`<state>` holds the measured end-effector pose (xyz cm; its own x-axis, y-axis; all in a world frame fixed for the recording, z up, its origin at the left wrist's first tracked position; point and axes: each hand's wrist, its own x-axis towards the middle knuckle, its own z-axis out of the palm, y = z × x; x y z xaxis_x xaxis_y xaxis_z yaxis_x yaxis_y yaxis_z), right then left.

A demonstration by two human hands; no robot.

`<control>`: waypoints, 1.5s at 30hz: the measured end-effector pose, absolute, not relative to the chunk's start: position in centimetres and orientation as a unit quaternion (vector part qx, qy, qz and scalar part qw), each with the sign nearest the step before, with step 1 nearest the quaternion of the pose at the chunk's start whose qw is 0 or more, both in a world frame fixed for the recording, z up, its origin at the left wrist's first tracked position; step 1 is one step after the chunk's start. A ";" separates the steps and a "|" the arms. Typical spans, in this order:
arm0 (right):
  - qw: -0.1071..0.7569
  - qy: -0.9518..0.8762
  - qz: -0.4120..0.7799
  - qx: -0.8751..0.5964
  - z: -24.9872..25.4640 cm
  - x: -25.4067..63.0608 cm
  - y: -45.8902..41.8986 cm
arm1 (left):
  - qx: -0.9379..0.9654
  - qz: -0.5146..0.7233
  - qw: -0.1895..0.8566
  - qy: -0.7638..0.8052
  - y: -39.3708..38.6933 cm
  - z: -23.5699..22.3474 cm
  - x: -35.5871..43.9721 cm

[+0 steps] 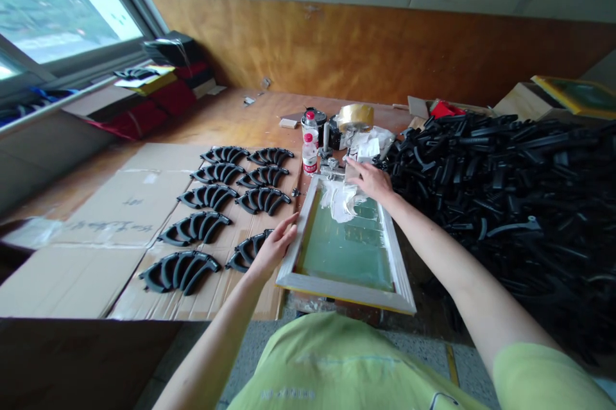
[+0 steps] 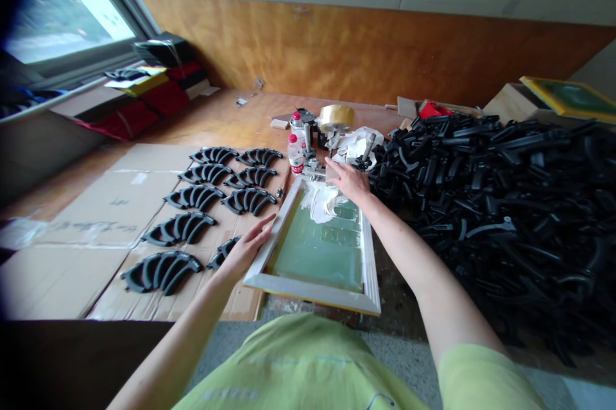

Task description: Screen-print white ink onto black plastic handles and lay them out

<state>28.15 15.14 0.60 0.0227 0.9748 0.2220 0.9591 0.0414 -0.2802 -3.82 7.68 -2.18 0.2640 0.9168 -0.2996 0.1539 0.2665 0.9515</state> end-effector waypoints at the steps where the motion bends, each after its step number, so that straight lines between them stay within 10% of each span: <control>1: 0.204 -0.683 0.016 -0.701 0.7 29.5 14.9 | 0.522 0.324 0.604 0.507 8.0 -0.7 -3.6; 6: 0.337 -0.532 -0.006 -0.777 -2.4 36.3 11.7 | 0.522 0.435 0.609 0.409 11.1 4.7 -1.1; 11: 0.276 -0.588 0.135 -0.748 -8.4 33.1 7.8 | 0.480 0.477 0.637 0.370 14.1 6.1 1.5; 17: 0.149 -0.722 0.090 -0.670 -8.7 27.7 6.3 | 0.458 0.424 0.653 0.428 10.3 1.1 1.2; 24: 0.187 -0.815 0.068 -0.544 -4.0 19.4 3.2 | 0.351 0.284 0.761 0.466 2.3 -5.0 0.1; 31: 0.189 -0.868 0.171 -0.425 -6.6 8.4 5.3 | 0.295 0.390 0.596 0.637 1.3 -10.3 -9.9; 45: -0.072 -0.763 0.260 -0.588 -13.2 -2.8 12.3 | 0.360 0.297 0.333 0.819 0.2 -16.0 -16.7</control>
